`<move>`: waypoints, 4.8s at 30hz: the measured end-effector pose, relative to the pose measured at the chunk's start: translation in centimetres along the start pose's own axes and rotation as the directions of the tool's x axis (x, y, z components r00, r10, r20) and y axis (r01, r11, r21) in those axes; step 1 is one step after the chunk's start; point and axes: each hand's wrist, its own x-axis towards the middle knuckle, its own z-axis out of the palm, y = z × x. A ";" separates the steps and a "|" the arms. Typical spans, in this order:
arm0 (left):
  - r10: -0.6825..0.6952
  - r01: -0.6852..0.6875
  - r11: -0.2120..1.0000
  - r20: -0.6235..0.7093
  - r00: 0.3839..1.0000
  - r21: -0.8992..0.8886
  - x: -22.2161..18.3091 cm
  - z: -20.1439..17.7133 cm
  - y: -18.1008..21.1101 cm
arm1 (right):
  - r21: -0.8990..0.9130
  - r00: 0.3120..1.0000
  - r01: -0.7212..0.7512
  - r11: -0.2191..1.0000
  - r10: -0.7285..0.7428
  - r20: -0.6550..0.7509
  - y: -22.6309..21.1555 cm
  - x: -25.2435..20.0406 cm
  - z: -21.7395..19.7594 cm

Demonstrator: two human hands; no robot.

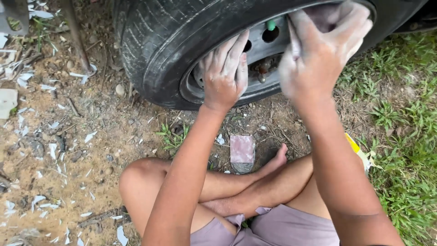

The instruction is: Sanding the metal rim of a car wheel with sandpaper to prepare the surface for repair or painting.

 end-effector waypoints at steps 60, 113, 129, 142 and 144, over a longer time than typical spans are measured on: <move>-0.758 0.804 0.594 0.325 0.566 -0.014 -12.7 0.0 1.5 | 0.046 0.244 -0.521 -0.852 -0.097 0.965 1.0 -22.4 16.4; -0.695 0.969 0.243 0.707 0.135 0.054 -16.7 -2.6 -1.8 | 0.316 0.976 0.026 0.949 -0.091 0.195 0.5 -27.9 24.1; -0.692 0.455 0.563 0.694 -0.197 0.690 -22.5 -0.5 -5.1 | 0.401 0.876 -0.370 0.838 0.170 0.452 -6.6 -26.0 24.8; -0.700 0.787 0.615 0.493 0.516 0.050 -14.9 -4.4 -4.8 | 0.423 0.927 -0.320 0.848 0.187 0.326 -1.9 -28.9 26.4; -0.739 0.833 0.550 0.498 0.454 0.057 -18.2 -4.0 -6.2 | 0.108 0.943 -0.099 0.989 0.059 0.327 5.9 -33.2 29.1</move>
